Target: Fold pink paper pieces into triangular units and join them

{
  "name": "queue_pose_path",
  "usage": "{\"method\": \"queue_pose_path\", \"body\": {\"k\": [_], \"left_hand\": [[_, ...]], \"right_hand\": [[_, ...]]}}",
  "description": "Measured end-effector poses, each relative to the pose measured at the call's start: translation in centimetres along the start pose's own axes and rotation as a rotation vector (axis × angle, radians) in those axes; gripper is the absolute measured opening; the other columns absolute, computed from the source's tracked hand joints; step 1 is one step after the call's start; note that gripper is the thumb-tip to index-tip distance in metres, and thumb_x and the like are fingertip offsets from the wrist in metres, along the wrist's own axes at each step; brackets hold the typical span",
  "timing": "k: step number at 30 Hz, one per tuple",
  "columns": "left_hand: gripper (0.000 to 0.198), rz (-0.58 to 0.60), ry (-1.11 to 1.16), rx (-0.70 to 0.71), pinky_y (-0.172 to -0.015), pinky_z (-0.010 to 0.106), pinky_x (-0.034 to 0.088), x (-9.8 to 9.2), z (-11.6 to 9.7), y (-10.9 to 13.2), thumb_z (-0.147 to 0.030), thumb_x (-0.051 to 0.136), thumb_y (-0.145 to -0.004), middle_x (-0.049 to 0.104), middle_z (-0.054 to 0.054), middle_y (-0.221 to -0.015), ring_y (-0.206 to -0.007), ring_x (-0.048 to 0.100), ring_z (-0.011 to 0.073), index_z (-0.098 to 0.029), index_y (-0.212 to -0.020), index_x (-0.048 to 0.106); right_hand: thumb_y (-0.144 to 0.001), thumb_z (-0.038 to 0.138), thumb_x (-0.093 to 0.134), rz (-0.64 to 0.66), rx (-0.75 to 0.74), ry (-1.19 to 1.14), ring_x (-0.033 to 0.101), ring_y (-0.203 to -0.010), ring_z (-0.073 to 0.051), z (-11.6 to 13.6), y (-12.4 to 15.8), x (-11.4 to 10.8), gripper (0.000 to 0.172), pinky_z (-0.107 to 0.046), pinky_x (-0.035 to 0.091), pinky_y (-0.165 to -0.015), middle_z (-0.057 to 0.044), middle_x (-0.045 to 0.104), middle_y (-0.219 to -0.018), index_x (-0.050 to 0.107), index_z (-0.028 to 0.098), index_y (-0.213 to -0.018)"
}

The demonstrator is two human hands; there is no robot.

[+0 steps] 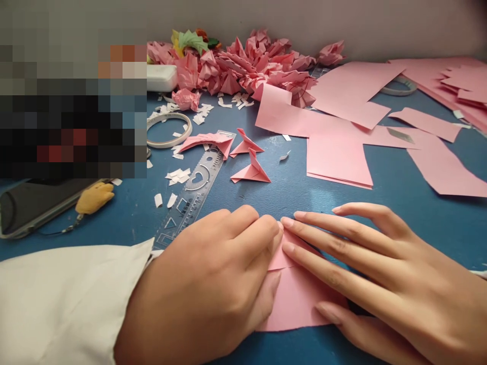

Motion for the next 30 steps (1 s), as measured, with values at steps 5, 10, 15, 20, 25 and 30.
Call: {"method": "queue_pose_path", "body": {"k": [5,10,15,20,25,30], "left_hand": [[0.040,-0.033,0.001,0.015,-0.065,0.040,0.046,-0.3,-0.1,0.1,-0.011,0.038,-0.107,0.066,0.005,-0.085,-0.076,0.057,0.0236,-0.016,-0.082,0.069],[0.034,-0.020,0.067,-0.041,-0.060,0.035,0.044,-0.6,0.0,0.2,-0.004,0.044,-0.100,0.059,0.002,-0.075,-0.068,0.052,0.0191,-0.015,-0.079,0.068],[0.037,0.021,0.074,-0.035,-0.059,0.035,0.039,-0.5,0.0,0.3,-0.004,0.045,-0.100,0.056,0.001,-0.075,-0.066,0.048,0.0180,-0.017,-0.072,0.064],[0.040,-0.009,0.061,-0.010,-0.059,0.035,0.039,-0.5,-0.1,0.0,-0.003,0.042,-0.102,0.056,0.001,-0.074,-0.066,0.048,0.0185,-0.017,-0.072,0.064],[0.036,0.010,0.091,-0.024,-0.059,0.035,0.042,-0.4,-0.3,0.0,-0.002,0.041,-0.103,0.059,0.001,-0.077,-0.066,0.052,0.0178,-0.014,-0.081,0.067],[0.033,-0.022,0.092,-0.087,-0.057,0.035,0.042,-0.1,-0.4,0.5,-0.001,0.042,-0.101,0.056,0.000,-0.075,-0.063,0.051,0.0172,-0.016,-0.083,0.065]], "right_hand": [[-0.100,0.010,0.051,-0.024,-0.020,0.008,0.060,-0.128,-0.024,-0.1,-0.3,0.1,0.031,-0.046,0.036,-0.113,-0.007,0.071,-0.135,0.066,0.013,-0.127],[-0.096,0.007,0.054,-0.009,-0.026,0.026,0.062,-0.126,-0.025,-0.1,0.0,0.2,0.033,-0.048,0.041,-0.110,-0.006,0.072,-0.134,0.068,0.013,-0.125],[-0.098,0.008,0.050,-0.029,-0.032,0.030,0.062,-0.129,-0.023,0.0,0.4,0.4,0.034,-0.047,0.038,-0.115,-0.005,0.072,-0.136,0.068,0.014,-0.127],[-0.096,0.007,0.050,-0.019,-0.080,0.043,0.061,-0.132,-0.022,0.0,0.5,0.3,0.039,-0.046,0.036,-0.118,-0.008,0.072,-0.136,0.065,0.010,-0.132],[-0.097,0.006,0.052,-0.001,-0.079,0.004,0.053,-0.141,-0.019,-0.1,0.7,0.2,0.044,-0.044,0.025,-0.126,-0.008,0.065,-0.146,0.057,0.007,-0.141],[-0.097,0.007,0.049,0.000,-0.066,-0.003,0.059,-0.136,-0.022,-0.4,0.8,0.5,0.043,-0.047,0.031,-0.121,-0.010,0.070,-0.140,0.060,0.009,-0.139]]}}
Point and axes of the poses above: each hand's wrist, its own y-axis away from the middle knuckle, its own x-axis out of the palm, z = x × y, the point moved 2 cm from there along -y, towards the middle knuckle
